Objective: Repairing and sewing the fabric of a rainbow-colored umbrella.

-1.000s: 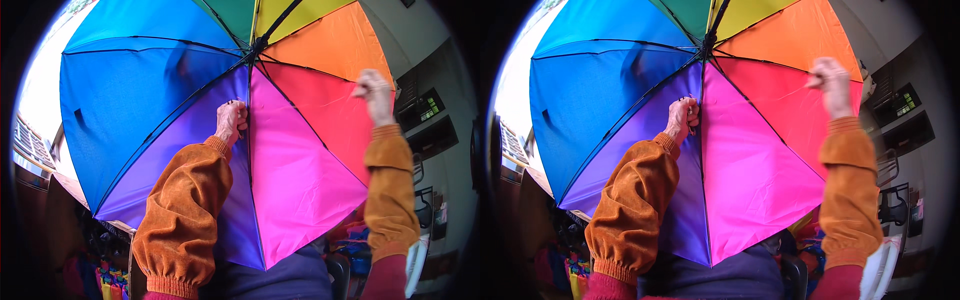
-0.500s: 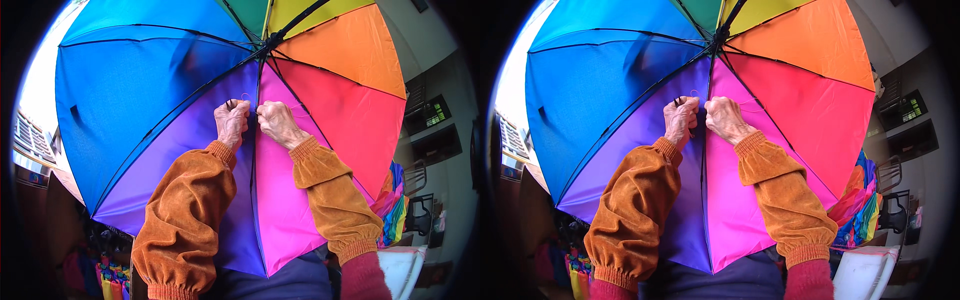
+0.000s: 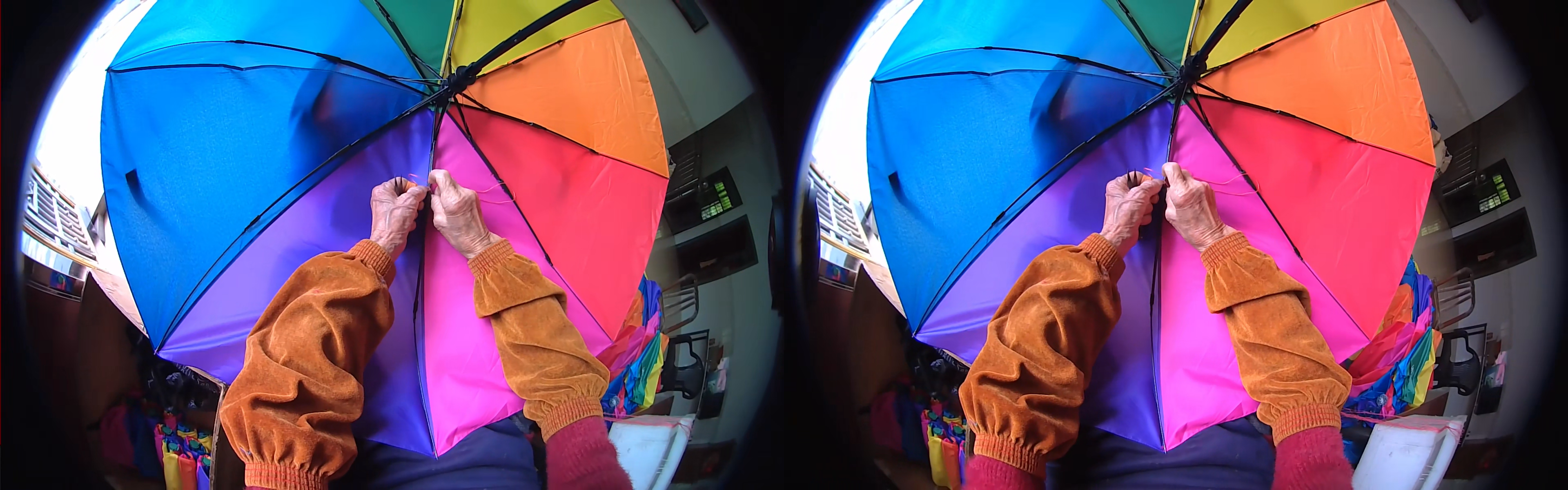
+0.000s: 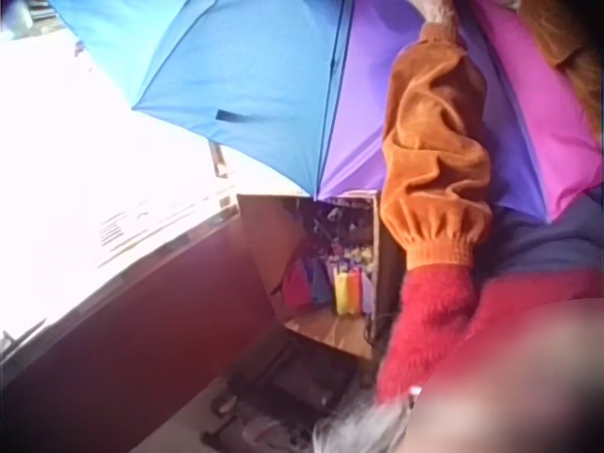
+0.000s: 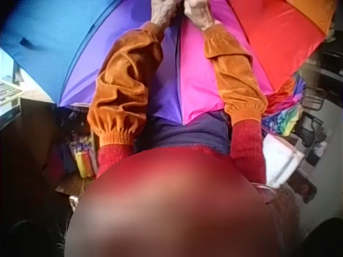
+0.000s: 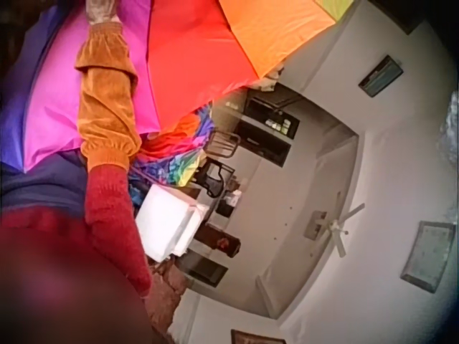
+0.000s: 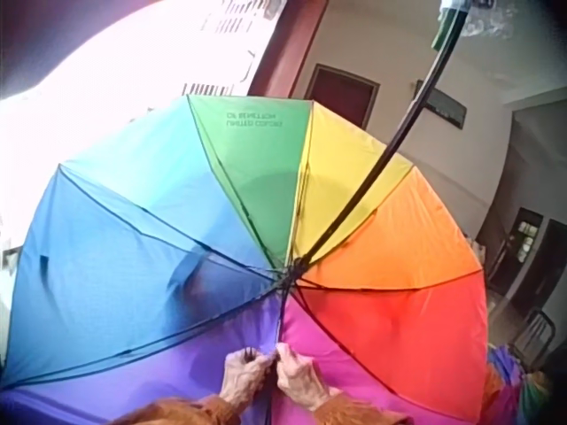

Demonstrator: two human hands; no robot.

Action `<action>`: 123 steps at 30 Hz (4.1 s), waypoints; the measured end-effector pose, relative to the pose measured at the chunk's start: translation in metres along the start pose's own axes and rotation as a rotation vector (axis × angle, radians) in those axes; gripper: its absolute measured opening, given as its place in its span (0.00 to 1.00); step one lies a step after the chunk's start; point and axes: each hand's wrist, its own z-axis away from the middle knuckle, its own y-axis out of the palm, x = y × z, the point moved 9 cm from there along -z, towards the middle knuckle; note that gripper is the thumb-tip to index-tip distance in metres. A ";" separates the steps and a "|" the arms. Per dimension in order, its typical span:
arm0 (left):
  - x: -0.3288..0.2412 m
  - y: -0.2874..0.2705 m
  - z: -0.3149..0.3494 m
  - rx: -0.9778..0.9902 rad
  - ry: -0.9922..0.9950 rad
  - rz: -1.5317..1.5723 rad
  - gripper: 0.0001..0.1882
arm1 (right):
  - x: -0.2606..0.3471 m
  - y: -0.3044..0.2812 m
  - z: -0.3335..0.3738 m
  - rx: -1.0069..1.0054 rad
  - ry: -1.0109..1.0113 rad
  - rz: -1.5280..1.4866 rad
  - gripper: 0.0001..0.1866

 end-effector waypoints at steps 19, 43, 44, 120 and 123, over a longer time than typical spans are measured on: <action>-0.002 -0.007 -0.004 0.026 0.036 0.376 0.06 | -0.088 -0.094 -0.023 -0.659 0.623 -1.022 0.04; -0.027 0.002 -0.014 0.085 0.296 -0.481 0.08 | -0.125 -0.411 0.049 -0.836 0.580 -0.837 0.14; -0.028 0.002 -0.015 0.076 0.336 -0.488 0.08 | -0.115 -0.411 0.047 -0.821 0.560 -0.815 0.14; -0.010 0.008 -0.002 0.268 -0.106 0.125 0.06 | 0.002 0.004 -0.003 0.013 0.016 0.031 0.04; -0.013 0.007 0.003 0.241 -0.079 0.072 0.04 | 0.005 0.001 -0.004 -0.029 -0.010 -0.019 0.05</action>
